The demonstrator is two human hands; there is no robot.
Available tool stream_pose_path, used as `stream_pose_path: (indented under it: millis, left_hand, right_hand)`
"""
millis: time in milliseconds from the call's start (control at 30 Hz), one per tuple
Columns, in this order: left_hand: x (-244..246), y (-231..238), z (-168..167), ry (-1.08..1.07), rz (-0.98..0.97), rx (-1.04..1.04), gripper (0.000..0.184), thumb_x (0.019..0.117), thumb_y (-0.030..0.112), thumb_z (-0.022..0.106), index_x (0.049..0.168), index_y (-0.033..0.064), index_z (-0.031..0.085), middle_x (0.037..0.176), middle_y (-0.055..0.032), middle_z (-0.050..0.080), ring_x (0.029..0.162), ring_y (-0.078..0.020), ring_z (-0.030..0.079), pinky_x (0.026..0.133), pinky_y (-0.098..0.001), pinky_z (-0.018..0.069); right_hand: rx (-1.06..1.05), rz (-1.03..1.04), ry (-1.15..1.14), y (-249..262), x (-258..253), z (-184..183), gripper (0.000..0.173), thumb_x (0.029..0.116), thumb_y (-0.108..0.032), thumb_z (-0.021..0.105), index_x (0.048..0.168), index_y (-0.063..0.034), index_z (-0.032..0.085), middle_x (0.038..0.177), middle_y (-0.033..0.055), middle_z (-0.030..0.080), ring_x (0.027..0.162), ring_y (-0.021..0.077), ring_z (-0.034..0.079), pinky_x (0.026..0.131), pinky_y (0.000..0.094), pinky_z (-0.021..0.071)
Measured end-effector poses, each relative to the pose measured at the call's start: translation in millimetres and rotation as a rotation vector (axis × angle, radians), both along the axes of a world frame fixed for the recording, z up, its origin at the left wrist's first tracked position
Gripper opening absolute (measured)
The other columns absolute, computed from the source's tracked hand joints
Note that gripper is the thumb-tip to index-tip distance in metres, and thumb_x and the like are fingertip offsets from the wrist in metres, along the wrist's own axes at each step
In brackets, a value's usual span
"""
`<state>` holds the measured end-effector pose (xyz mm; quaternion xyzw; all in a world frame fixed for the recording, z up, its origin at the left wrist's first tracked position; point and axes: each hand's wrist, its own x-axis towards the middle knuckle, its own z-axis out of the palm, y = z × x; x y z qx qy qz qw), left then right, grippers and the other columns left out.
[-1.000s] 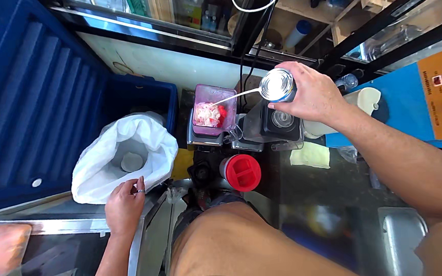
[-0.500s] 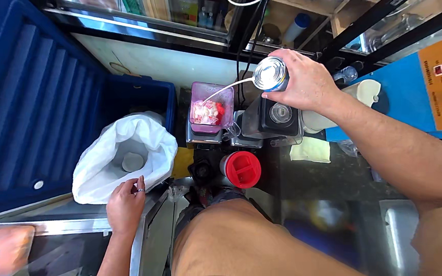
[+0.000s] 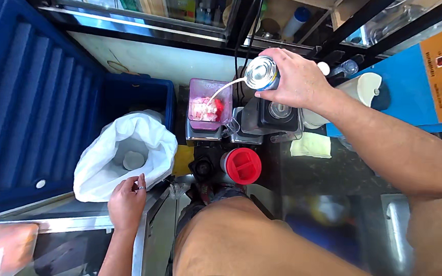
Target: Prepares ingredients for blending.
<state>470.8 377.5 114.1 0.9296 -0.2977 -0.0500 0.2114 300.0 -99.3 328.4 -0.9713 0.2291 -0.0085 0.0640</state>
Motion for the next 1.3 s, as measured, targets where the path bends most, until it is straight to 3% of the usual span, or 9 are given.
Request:
stream_pose_path:
  millis: [700,900,967,1033,1133,1233,1300]
  left_hand:
    - [0,2,-1,-0.006,0.014,-0.046,0.042,0.1056,0.041,0.051,0.098,0.0064,0.073,0.075,-0.0101,0.066,0.07,-0.0258,0.065,0.065,-0.0479,0.0533]
    - [-2,3,-1,-0.001,-0.023,-0.077,0.041,0.105,0.04,0.052,0.098,0.0057,0.074,0.077,-0.01,0.067,0.071,-0.0255,0.066,0.066,-0.0467,0.0541]
    - [-4,6,-2,-0.046,-0.036,-0.149,0.037,0.1041,0.036,0.054,0.096,0.0059,0.075,0.079,-0.0098,0.069,0.076,-0.0247,0.068,0.071,-0.045,0.0557]
    - [-4,10,4,-0.125,-0.009,-0.264,0.031,0.1022,0.03,0.059,0.095,0.005,0.075,0.088,-0.0136,0.071,0.089,-0.0293,0.068,0.085,-0.0473,0.0537]
    - [0,19,19,-0.195,0.117,-0.364,0.029,0.0974,0.028,0.067,0.11,0.0026,0.074,0.118,-0.027,0.064,0.118,-0.0434,0.056,0.106,-0.057,0.0393]
    - [26,33,40,-0.18,0.285,-0.275,0.07,0.0901,0.04,0.074,0.14,-0.0049,0.054,0.146,-0.0412,0.041,0.138,-0.0598,0.035,0.115,-0.068,0.0279]
    - [51,45,47,-0.011,0.363,-0.159,0.094,0.0857,0.05,0.076,0.151,-0.0076,0.04,0.149,-0.0446,0.034,0.139,-0.0627,0.031,0.115,-0.0706,0.0273]
  right_hand:
    - [-0.051,-0.041,0.058,9,-4,10,0.085,0.0763,-0.052,0.082,0.147,-0.0209,0.048,0.132,0.01,0.063,0.118,0.0333,0.063,0.087,0.0573,0.0548]
    - [0.017,-0.095,0.026,16,-2,3,0.085,0.0746,-0.05,0.085,0.145,-0.0198,0.05,0.13,0.0117,0.064,0.118,0.0343,0.064,0.089,0.0615,0.0534]
    - [0.123,-0.147,-0.029,19,-3,-5,0.086,0.0731,-0.048,0.087,0.146,-0.0207,0.05,0.131,0.0117,0.064,0.118,0.0328,0.064,0.093,0.0612,0.053]
    - [0.32,-0.221,-0.172,24,-3,-13,0.086,0.0704,-0.043,0.091,0.143,-0.0194,0.052,0.13,0.0108,0.065,0.118,0.0276,0.064,0.098,0.0566,0.0536]
    - [0.6,-0.296,-0.489,33,-6,-34,0.086,0.0667,-0.03,0.094,0.14,-0.0104,0.052,0.127,0.0118,0.065,0.116,0.0203,0.065,0.099,0.0433,0.0566]
    - [0.739,-0.329,-0.742,46,-15,-45,0.086,0.067,-0.023,0.095,0.139,-0.0079,0.051,0.126,0.0118,0.065,0.114,0.0187,0.067,0.096,0.0382,0.0602]
    - [0.753,-0.342,-0.846,54,-29,-36,0.086,0.0673,-0.018,0.095,0.14,-0.0061,0.05,0.126,0.012,0.065,0.115,0.0194,0.067,0.097,0.0387,0.0603]
